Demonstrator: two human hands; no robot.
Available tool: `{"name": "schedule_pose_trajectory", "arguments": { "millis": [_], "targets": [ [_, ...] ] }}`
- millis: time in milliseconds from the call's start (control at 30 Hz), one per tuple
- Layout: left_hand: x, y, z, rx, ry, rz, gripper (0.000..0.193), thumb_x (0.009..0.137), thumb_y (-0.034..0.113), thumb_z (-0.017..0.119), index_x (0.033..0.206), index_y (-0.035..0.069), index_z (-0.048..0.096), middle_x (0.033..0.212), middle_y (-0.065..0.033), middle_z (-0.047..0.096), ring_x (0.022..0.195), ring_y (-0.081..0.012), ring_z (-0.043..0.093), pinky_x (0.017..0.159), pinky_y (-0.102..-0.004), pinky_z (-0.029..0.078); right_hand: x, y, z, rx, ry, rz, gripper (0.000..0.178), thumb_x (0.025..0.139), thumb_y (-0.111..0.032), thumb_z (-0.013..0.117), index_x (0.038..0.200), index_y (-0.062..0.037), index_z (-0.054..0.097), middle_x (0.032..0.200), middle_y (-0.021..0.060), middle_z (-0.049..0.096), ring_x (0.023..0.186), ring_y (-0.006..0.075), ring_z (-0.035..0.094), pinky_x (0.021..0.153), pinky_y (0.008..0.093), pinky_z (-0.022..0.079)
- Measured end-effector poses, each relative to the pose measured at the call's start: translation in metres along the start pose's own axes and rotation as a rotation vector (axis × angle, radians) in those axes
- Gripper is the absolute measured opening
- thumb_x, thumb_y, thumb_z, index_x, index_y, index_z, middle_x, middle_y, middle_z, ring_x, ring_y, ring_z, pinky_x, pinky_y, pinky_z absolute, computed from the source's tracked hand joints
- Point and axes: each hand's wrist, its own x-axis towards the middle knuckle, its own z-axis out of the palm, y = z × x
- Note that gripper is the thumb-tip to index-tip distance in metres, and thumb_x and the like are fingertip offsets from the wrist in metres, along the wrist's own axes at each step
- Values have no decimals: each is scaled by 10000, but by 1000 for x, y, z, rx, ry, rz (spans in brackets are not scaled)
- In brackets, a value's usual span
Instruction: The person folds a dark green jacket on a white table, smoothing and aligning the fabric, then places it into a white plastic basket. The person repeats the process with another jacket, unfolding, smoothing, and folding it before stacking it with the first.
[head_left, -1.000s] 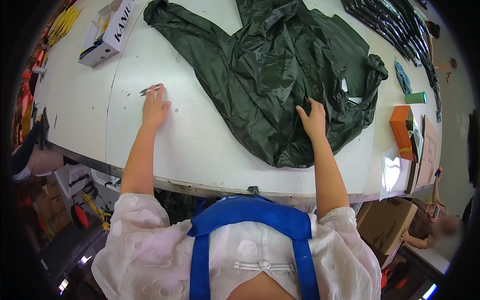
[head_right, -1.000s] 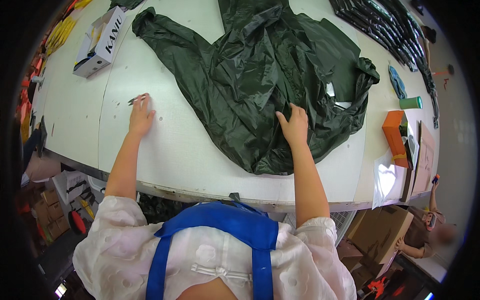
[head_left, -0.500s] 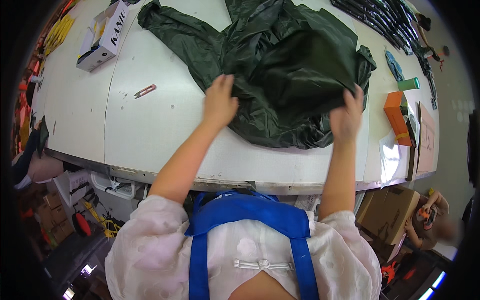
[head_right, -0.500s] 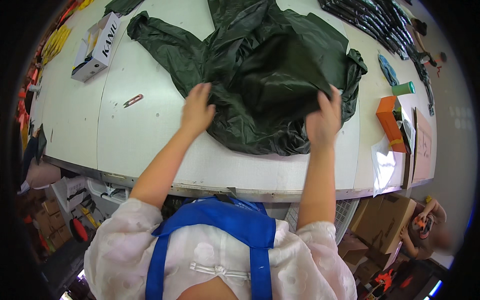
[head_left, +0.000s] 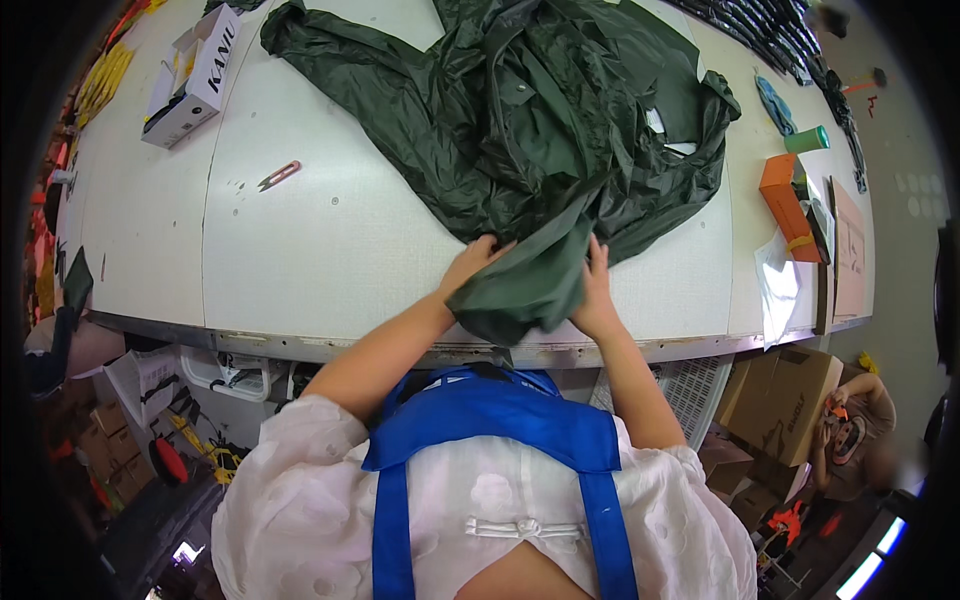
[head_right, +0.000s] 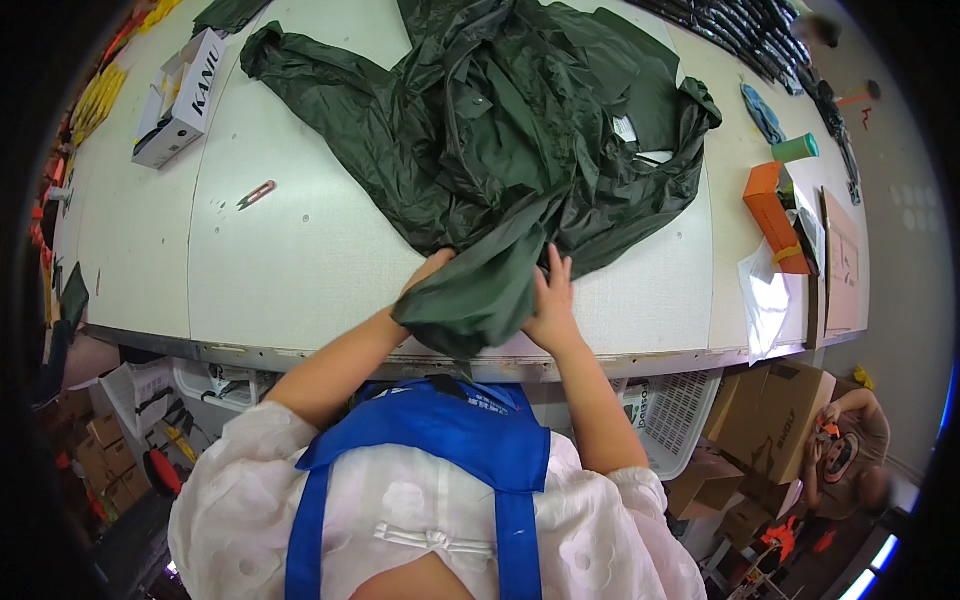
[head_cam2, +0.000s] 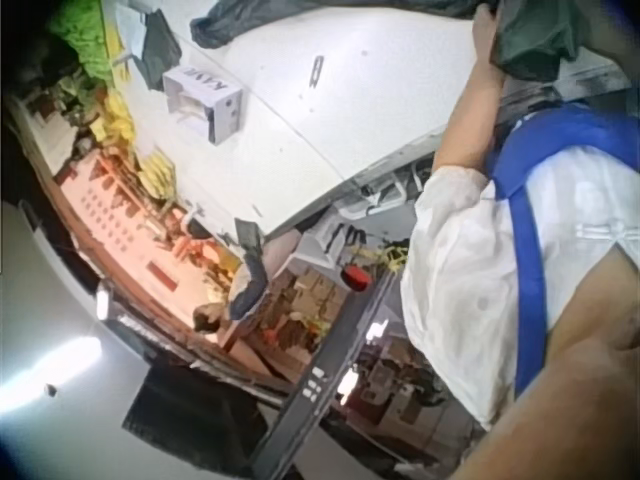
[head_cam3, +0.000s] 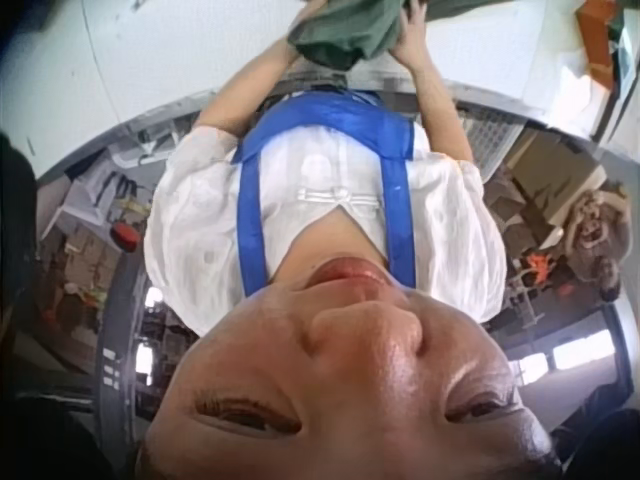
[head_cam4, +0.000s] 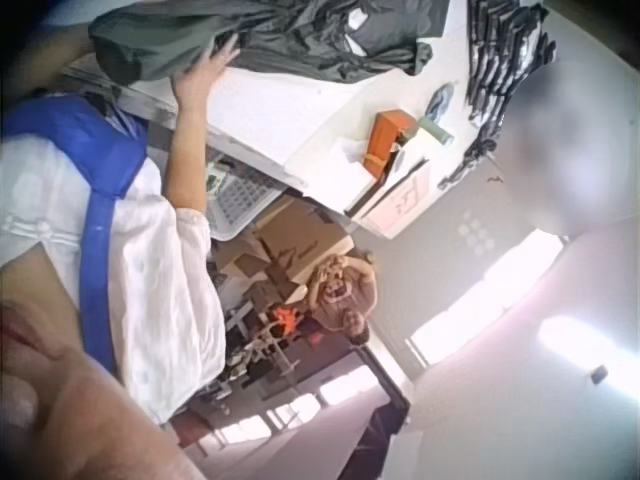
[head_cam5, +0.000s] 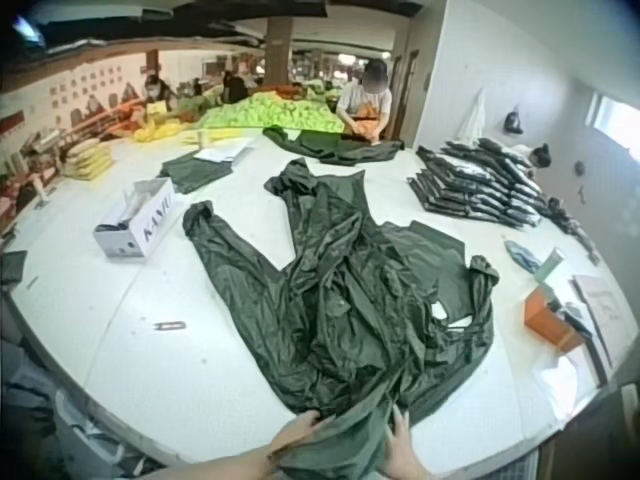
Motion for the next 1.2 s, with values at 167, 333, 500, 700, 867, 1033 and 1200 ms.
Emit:
{"name": "schedule_pose_trajectory", "arguments": {
  "millis": [167,333,500,700,867,1033,1200],
  "targets": [
    [80,33,-34,454,-2,-60,714,811,192,610,1462,164,320,1098,-178,490,1064,-346,506,917,-398,432,85,40,3,-39,226,-243,656,727,-25,670,1337,-104,441,1511,189,228,1349,506,237,1121,505,251],
    [148,60,-32,-186,203,-153,603,875,257,602,1396,39,391,1377,-172,409,1166,-306,509,989,-372,415,170,100,-53,754,307,327,469,876,-130,562,1331,-46,492,1295,211,528,1238,326,475,1040,347,356],
    [48,77,-4,-1453,-191,-427,406,935,271,579,1302,112,512,1235,-25,594,1030,-186,597,875,-349,496,104,-35,-83,619,117,-19,356,881,-79,550,1233,-43,584,1171,124,617,1118,231,568,973,317,417],
    [-8,106,-38,-635,181,-10,533,828,123,662,1322,60,474,1257,-108,561,1195,-252,520,1016,-366,394,38,-79,-76,453,-202,135,590,781,-161,728,1309,-33,497,1062,121,609,1005,248,586,901,346,452],
    [-2,130,-50,-284,164,377,653,842,-67,528,1435,67,291,1401,-109,410,1293,-204,403,1060,-344,331,46,-77,-49,611,304,-60,782,766,-83,701,1424,-32,282,1301,179,453,1172,289,491,997,396,408],
    [16,151,-54,-638,78,268,445,840,-80,472,1269,36,475,1181,-114,577,1093,-217,560,937,-337,438,51,-105,-76,934,254,-11,707,823,-56,590,1458,-59,279,1267,129,502,1148,226,498,990,331,386],
    [13,158,-57,-441,10,287,287,843,-60,483,1097,17,593,933,-108,661,886,-204,627,805,-340,485,61,-101,-86,1309,125,-87,544,891,-126,519,1412,-41,386,1195,80,527,1046,143,516,944,259,387]
  ]
}}
